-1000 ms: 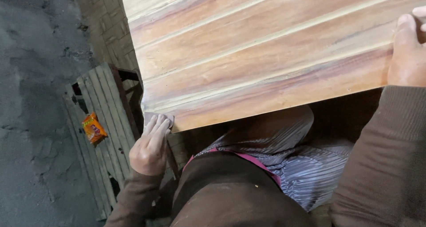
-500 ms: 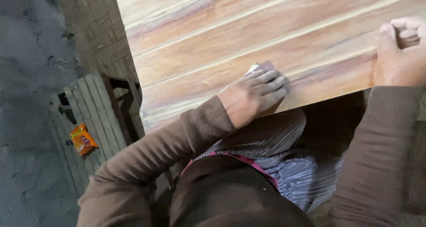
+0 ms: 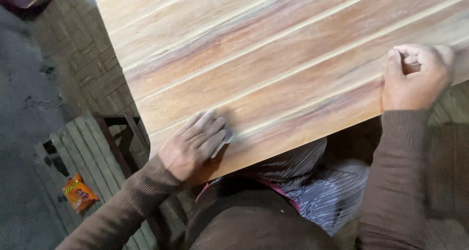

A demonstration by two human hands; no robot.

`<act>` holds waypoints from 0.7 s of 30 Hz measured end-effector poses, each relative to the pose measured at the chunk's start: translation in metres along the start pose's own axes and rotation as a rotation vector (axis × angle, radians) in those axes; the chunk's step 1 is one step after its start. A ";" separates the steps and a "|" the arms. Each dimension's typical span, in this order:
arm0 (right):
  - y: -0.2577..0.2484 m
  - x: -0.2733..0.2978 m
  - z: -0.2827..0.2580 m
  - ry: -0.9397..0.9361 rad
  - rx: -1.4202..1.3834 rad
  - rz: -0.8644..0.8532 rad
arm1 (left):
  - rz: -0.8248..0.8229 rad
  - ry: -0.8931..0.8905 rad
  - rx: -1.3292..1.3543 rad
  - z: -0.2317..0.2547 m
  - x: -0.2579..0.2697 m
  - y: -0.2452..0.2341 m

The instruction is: The person sands the surface of a large wooden board using a sanding block held in the right hand. They move the block back and forth along the grain of the wood, covering the entire surface area while seated on the floor.

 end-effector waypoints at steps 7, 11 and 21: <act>-0.001 0.003 0.004 0.035 -0.034 0.018 | 0.074 0.365 0.136 0.038 -0.086 0.079; -0.001 0.001 0.000 0.046 -0.118 0.036 | 0.036 0.380 0.206 0.041 -0.105 0.092; 0.002 0.000 0.005 0.131 -0.028 0.019 | -0.058 0.282 0.276 -0.002 -0.052 0.023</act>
Point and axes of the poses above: each hand's wrist, its own x-axis away from the middle knuckle, its own y-axis out of the palm, z = x × y, the point moved 10 cm from there along -x, towards the middle knuckle, and after that the axes turned 11 degrees about -y, right-handed, at the moved point
